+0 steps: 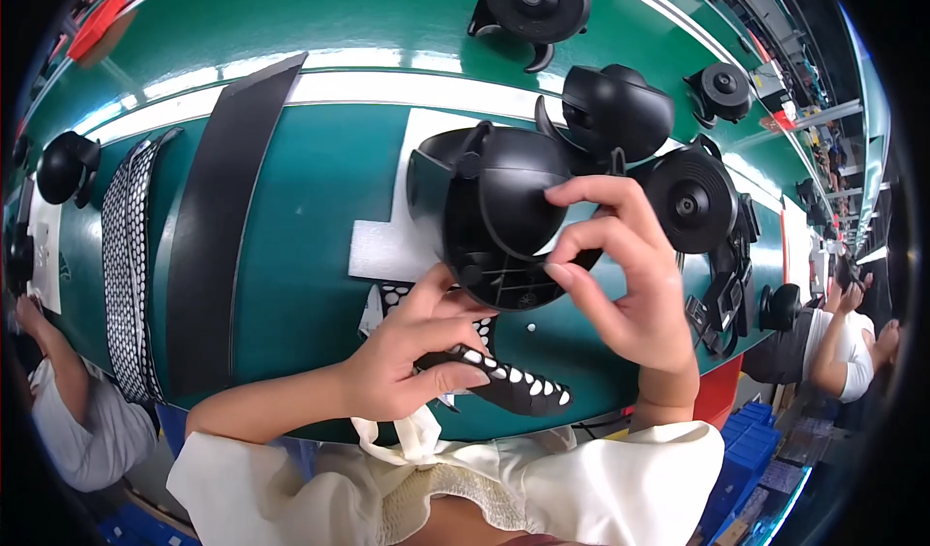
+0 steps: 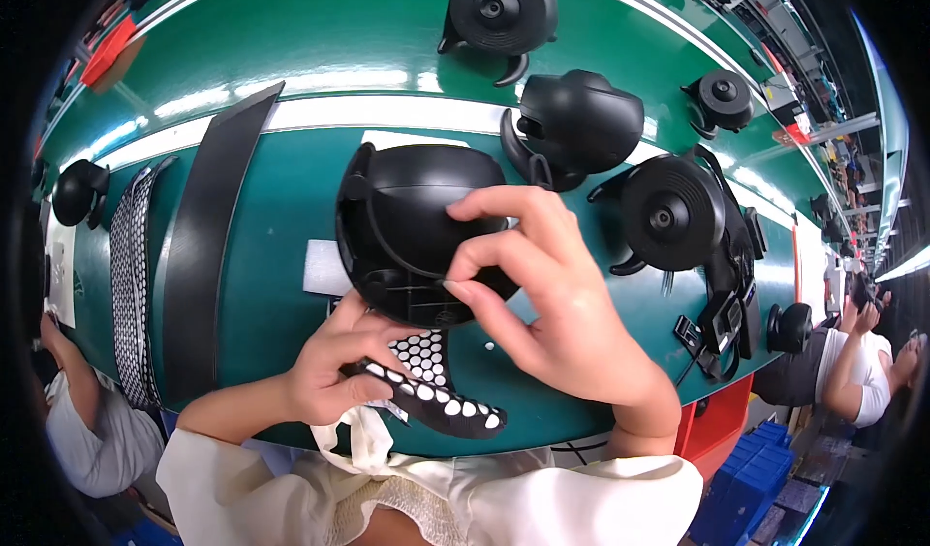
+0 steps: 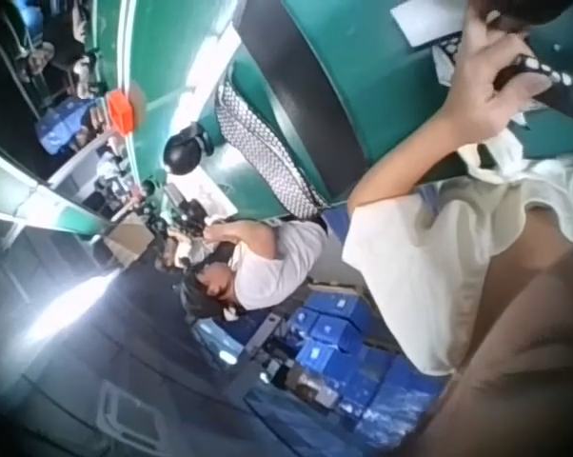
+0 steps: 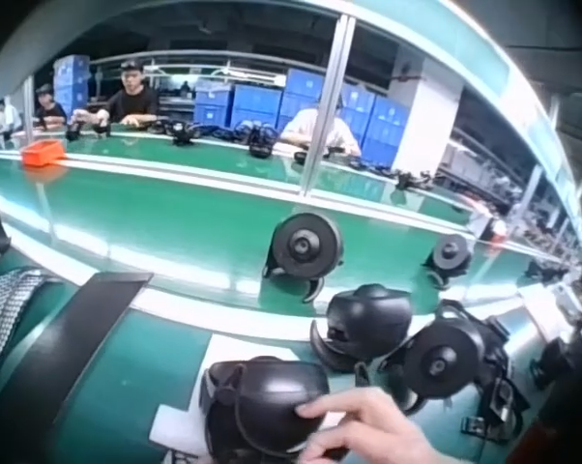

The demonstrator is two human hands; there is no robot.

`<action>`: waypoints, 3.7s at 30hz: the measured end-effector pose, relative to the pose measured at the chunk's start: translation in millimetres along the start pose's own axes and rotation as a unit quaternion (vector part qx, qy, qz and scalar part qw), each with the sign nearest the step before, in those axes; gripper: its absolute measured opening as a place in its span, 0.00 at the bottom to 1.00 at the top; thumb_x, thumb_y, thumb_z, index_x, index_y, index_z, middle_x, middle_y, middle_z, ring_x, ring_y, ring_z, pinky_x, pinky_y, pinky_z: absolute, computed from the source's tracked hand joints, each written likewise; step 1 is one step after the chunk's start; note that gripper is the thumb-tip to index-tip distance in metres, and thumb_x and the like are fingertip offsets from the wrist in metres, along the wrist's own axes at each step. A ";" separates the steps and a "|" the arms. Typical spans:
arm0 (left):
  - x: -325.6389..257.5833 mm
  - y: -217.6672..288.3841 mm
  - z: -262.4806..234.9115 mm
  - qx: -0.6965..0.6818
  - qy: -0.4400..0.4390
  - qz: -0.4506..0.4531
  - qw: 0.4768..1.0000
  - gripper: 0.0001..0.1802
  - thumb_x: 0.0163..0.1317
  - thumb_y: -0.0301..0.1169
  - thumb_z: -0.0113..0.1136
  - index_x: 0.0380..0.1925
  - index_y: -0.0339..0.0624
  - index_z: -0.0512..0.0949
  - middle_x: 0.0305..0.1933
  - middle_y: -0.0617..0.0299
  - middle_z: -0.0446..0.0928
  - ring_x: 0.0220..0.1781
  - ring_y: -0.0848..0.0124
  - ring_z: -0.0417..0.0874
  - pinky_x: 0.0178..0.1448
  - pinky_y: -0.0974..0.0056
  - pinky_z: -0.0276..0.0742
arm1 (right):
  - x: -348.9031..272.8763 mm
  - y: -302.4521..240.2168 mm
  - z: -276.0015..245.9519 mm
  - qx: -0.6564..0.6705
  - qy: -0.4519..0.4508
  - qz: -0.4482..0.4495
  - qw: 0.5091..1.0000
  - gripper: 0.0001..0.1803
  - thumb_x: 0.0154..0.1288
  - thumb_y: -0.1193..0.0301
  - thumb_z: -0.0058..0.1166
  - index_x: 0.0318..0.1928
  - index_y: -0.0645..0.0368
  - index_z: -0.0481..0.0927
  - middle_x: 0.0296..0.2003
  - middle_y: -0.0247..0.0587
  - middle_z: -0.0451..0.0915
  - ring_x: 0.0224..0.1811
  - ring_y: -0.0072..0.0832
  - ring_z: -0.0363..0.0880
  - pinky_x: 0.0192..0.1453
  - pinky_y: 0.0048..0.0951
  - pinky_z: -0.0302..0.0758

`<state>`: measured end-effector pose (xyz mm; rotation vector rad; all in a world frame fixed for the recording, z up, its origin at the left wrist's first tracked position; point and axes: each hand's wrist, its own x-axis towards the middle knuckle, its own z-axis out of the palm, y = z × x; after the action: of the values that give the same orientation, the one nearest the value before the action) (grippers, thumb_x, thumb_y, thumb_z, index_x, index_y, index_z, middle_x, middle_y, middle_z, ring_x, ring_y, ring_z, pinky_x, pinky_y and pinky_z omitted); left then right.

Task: Assembling black plastic helmet components on a factory production line.

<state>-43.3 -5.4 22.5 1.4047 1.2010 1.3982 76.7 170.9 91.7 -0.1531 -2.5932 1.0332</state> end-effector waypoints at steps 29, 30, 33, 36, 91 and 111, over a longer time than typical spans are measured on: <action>1.7 21.4 22.4 0.035 0.134 -0.011 0.990 0.22 0.54 0.19 0.52 0.50 0.37 0.61 0.48 0.57 0.70 0.35 0.79 0.76 0.37 0.74 0.72 | -26.0 -19.7 6.9 -0.098 -0.018 -0.062 0.993 0.22 0.39 0.67 0.63 0.37 0.60 0.73 0.31 0.35 0.73 0.31 0.29 0.70 0.31 0.26 0.60; 2.4 22.8 22.5 0.024 0.133 -0.023 0.990 0.24 0.54 0.19 0.52 0.51 0.37 0.60 0.52 0.57 0.67 0.38 0.79 0.76 0.39 0.74 0.72 | -28.1 -17.8 6.6 -0.098 -0.030 -0.063 0.993 0.22 0.39 0.68 0.63 0.37 0.60 0.73 0.31 0.35 0.73 0.30 0.29 0.70 0.32 0.26 0.60; 0.3 26.6 15.5 0.053 0.102 -0.041 0.993 0.21 0.53 0.20 0.55 0.48 0.37 0.64 0.47 0.58 0.72 0.32 0.79 0.78 0.34 0.76 0.73 | -26.5 -14.8 7.6 -0.032 -0.043 -0.052 0.997 0.20 0.40 0.71 0.63 0.37 0.61 0.72 0.29 0.35 0.71 0.29 0.30 0.68 0.32 0.27 0.60; -0.7 22.7 18.2 0.085 0.139 -0.015 0.987 0.14 0.52 0.22 0.58 0.40 0.38 0.70 0.30 0.62 0.77 0.20 0.78 0.77 0.24 0.76 0.71 | -27.5 -9.8 14.0 0.028 -0.046 -0.058 0.997 0.16 0.42 0.73 0.62 0.34 0.61 0.73 0.27 0.35 0.70 0.28 0.31 0.67 0.32 0.27 0.60; 4.1 -15.6 24.5 -0.232 -0.020 0.012 0.973 0.09 0.49 0.19 0.59 0.30 0.36 0.71 0.64 0.44 0.43 0.67 0.50 0.48 0.67 0.51 0.48 | -35.7 14.0 22.9 0.164 0.079 -0.005 0.983 0.20 0.48 0.83 0.56 0.43 0.62 0.67 0.28 0.34 0.78 0.31 0.25 0.78 0.40 0.23 0.68; 0.5 -11.9 22.7 -0.139 -0.030 -0.019 0.990 0.11 0.49 0.21 0.60 0.32 0.38 0.70 0.59 0.45 0.56 0.62 0.58 0.57 0.65 0.59 0.54 | -37.5 15.4 25.7 0.209 0.097 -0.002 0.973 0.19 0.48 0.85 0.56 0.41 0.65 0.67 0.34 0.38 0.73 0.35 0.23 0.78 0.35 0.19 0.75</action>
<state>-21.8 -0.3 9.5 1.2132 0.9471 1.4248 102.3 157.1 53.5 -0.1332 -2.1484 1.4567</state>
